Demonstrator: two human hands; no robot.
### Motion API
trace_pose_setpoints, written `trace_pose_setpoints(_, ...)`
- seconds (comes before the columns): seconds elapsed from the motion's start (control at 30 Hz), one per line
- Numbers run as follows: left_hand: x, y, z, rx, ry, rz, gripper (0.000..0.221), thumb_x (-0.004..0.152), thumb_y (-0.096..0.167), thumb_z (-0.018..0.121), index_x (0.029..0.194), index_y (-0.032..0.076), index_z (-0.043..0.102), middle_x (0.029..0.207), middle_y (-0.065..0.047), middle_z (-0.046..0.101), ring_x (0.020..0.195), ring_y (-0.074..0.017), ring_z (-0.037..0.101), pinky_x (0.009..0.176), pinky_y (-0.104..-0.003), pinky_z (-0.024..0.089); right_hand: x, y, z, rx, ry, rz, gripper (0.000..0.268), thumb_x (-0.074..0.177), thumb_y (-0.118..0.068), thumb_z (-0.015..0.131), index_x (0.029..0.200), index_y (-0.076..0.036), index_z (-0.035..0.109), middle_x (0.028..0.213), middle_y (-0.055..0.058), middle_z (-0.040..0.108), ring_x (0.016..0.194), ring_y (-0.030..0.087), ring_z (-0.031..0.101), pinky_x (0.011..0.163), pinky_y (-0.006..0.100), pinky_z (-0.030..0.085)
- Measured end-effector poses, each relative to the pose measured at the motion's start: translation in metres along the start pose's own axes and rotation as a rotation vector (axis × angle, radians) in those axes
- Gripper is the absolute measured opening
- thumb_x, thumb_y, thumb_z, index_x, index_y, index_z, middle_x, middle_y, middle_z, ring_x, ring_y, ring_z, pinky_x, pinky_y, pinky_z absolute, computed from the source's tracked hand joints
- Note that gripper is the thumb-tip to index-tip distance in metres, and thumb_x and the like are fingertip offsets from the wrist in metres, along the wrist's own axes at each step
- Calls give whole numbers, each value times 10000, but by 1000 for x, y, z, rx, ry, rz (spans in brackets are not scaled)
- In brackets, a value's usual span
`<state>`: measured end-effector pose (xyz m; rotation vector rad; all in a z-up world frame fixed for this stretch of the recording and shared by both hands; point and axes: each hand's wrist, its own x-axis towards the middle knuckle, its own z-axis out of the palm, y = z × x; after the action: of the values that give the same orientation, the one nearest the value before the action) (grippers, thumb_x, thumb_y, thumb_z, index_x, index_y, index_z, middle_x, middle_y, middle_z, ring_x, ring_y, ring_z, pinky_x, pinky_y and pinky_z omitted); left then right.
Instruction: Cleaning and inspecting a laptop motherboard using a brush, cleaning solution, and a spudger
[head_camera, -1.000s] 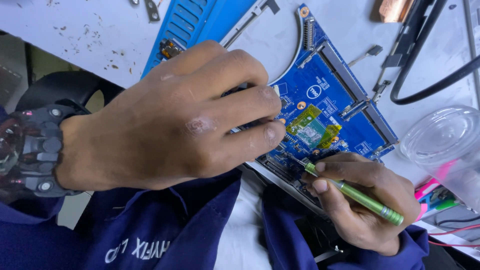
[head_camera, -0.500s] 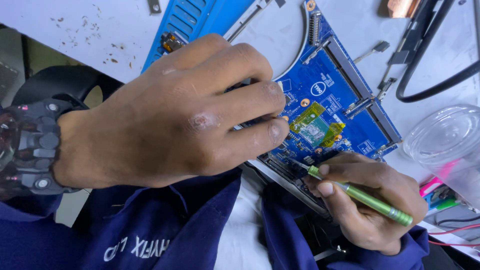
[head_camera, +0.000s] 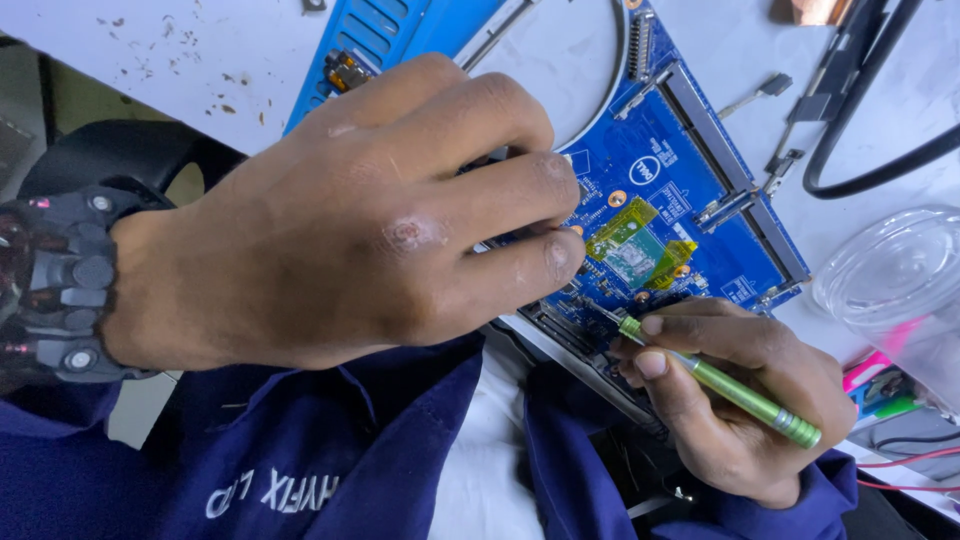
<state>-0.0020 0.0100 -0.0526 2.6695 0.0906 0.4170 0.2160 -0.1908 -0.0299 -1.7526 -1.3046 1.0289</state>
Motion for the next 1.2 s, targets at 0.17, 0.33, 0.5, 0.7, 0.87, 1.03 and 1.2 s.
trace_pose_setpoints(0.17,1,1,0,8,6,-3,104,1123,80,795,1134,148,717,1146,-34,677,1065,-250,621,762,-395,522,1,1,0,33,-9,-19,134,866,-23,650,894,92,586,784,183,687,640,284,743,667,330,627)
trace_pose_setpoints(0.33,0,0,0,18,-2,1,103,1127,110,799,1178,149,719,1179,-35,683,1102,-249,620,798,-405,541,-1,3,0,42,3,-20,134,864,-13,653,908,93,585,791,189,684,618,266,742,633,309,618)
trace_pose_setpoints(0.5,0,0,1,-1,27,2,106,1139,64,804,1129,128,721,1132,-46,690,1072,-254,626,734,-382,494,-1,1,3,27,22,-1,135,877,-15,644,901,91,565,783,200,675,614,277,737,621,314,607)
trace_pose_setpoints(0.7,0,0,-1,4,6,-3,94,1128,91,796,1154,146,724,1160,-42,687,1090,-250,620,776,-399,524,1,0,2,29,-2,-9,126,863,-4,651,892,99,585,797,200,688,634,279,741,633,311,613)
trace_pose_setpoints(0.87,-1,0,1,3,13,-2,99,1135,113,808,1174,138,721,1176,-44,686,1117,-253,621,795,-408,541,1,1,2,42,1,-22,132,857,2,654,900,101,578,771,193,678,624,289,742,651,329,627)
trace_pose_setpoints(1.03,-2,1,2,5,-3,0,128,1134,163,801,1224,140,714,1237,-56,681,1168,-265,611,845,-437,563,0,11,-8,90,-64,-129,114,868,9,631,924,70,552,812,204,683,649,275,784,651,337,649)
trace_pose_setpoints(1.2,-2,0,2,10,35,-11,96,1140,105,817,1132,123,723,1156,-54,684,1107,-261,618,759,-406,525,-19,-30,-11,-148,-104,-20,211,913,-67,659,1119,-86,615,932,77,751,816,197,835,778,280,708)
